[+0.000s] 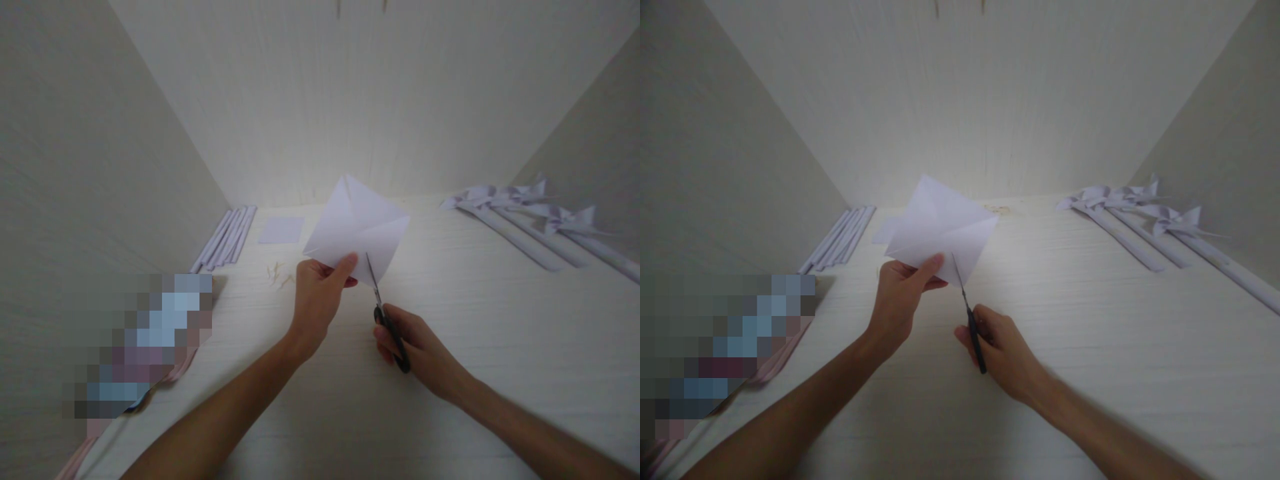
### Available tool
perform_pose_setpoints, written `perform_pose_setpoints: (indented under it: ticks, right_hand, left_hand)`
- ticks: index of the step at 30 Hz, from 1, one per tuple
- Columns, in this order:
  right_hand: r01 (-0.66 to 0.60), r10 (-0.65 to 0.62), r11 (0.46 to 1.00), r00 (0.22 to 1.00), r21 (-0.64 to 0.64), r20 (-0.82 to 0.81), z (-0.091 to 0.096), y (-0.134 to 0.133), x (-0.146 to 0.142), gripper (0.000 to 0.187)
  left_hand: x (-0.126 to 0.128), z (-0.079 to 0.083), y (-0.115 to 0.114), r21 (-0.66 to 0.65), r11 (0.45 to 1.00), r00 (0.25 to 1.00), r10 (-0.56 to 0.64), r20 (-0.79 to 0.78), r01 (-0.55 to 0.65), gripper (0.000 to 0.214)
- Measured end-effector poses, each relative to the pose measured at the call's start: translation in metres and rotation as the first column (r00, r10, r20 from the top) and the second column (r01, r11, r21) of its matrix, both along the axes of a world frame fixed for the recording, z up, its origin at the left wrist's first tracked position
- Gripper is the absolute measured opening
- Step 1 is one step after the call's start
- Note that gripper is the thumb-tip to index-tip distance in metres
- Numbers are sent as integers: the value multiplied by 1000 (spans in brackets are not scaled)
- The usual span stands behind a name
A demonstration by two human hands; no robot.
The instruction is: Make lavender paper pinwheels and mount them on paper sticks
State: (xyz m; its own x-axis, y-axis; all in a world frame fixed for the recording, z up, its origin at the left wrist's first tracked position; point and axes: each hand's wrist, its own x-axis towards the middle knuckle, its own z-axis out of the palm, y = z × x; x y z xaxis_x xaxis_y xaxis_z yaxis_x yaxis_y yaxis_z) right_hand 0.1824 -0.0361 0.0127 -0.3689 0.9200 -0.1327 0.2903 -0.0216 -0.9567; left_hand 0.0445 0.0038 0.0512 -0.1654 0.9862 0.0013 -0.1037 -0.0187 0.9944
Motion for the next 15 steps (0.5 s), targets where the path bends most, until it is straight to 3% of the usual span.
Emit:
perform_pose_setpoints:
  ticks: [15]
  right_hand:
    - [10,-11,999,1000,-44,-19,-2,0,0,33]
  left_hand:
    - [0,0,0,0,1000,999,2,32,-2,26]
